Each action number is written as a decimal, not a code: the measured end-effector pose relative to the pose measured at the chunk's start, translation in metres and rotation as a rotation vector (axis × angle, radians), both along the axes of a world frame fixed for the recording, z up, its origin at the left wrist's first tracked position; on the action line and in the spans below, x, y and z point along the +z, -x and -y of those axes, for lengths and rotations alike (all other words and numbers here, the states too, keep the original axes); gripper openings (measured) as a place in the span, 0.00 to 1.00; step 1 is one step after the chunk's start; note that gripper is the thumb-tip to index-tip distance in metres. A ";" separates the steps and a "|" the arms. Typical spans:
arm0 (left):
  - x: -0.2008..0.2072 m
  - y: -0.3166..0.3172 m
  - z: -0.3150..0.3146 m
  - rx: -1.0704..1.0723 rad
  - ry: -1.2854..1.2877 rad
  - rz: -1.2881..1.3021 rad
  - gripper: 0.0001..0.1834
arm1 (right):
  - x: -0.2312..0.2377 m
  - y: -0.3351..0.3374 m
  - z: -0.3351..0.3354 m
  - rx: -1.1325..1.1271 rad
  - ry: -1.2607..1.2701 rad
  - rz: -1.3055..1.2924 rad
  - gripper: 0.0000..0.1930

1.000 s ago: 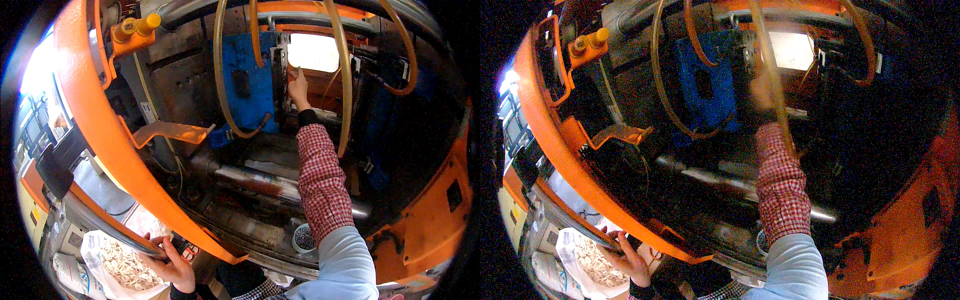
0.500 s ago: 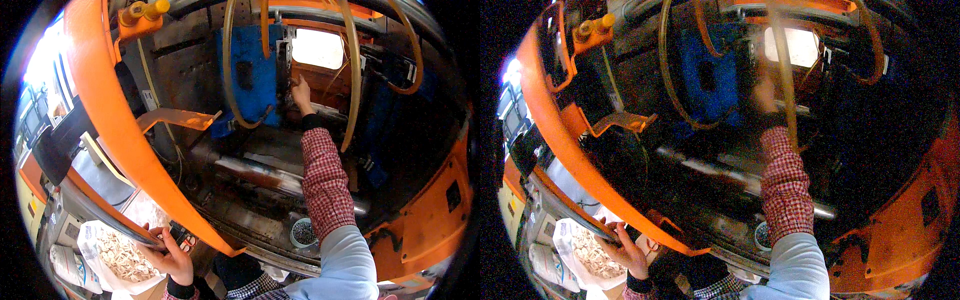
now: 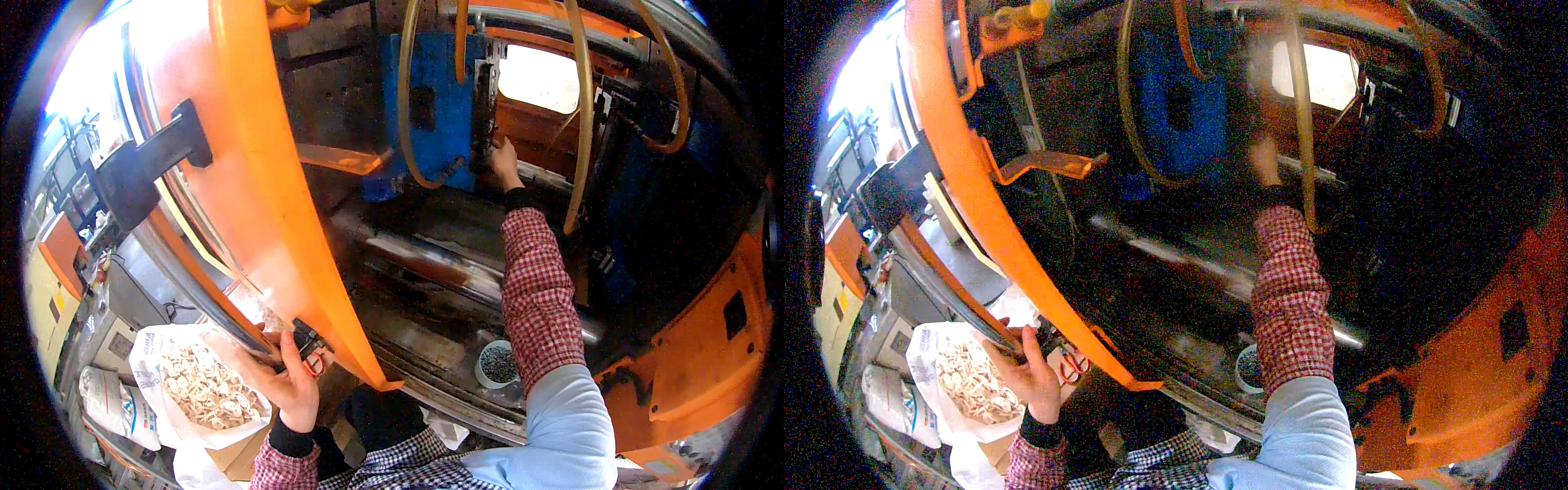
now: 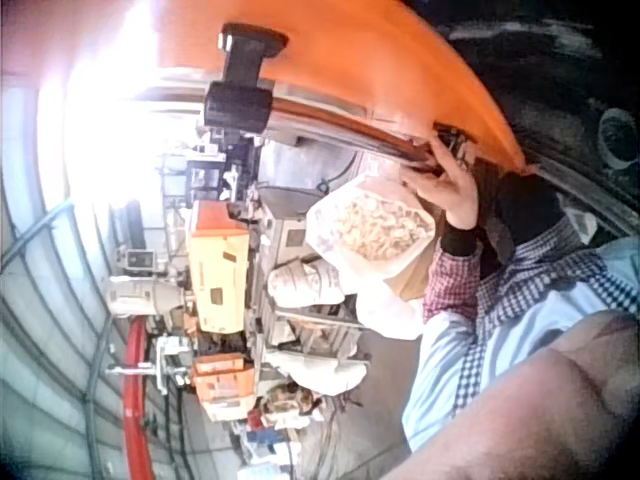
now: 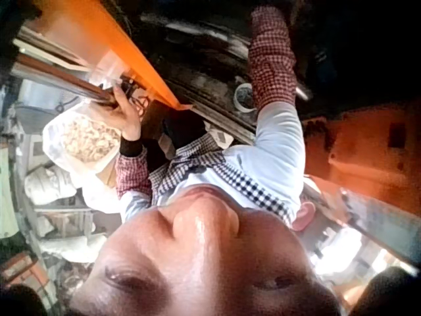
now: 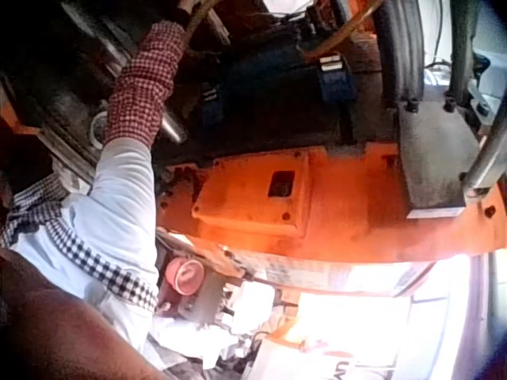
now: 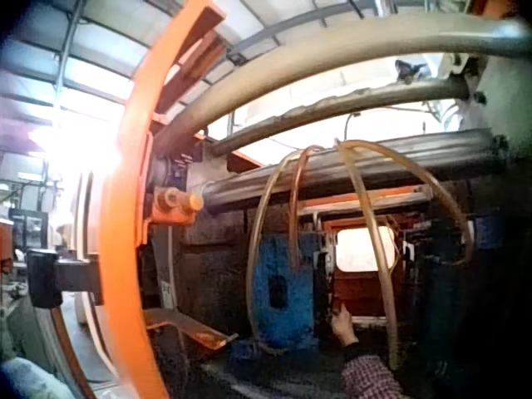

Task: The person sits on the floor in a factory setting and repeatedly picks up small white plastic components from a bag. They insert these components into a mechanism inside an orange industrial machine, then remove them and place them into a cardboard box.

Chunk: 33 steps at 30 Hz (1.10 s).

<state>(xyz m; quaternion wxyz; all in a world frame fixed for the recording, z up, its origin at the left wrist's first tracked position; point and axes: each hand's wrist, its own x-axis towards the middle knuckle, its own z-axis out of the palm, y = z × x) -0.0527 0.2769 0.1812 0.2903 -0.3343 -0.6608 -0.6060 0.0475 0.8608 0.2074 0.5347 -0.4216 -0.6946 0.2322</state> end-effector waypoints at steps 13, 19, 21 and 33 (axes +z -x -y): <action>0.005 -0.001 0.015 -0.397 -0.172 0.406 0.10 | 0.046 -0.018 0.206 -0.064 -0.439 -0.154 0.15; 0.036 -0.051 0.028 -0.498 -0.041 0.205 0.13 | -0.025 -0.112 0.523 0.577 -1.040 -0.164 0.12; 0.036 -0.067 0.031 -0.603 -0.071 0.024 0.13 | -0.070 -0.113 0.569 1.091 -1.044 -0.068 0.11; 0.031 -0.186 0.037 -1.222 0.181 -0.268 0.14 | -0.198 -0.087 0.594 1.042 -0.285 0.350 0.06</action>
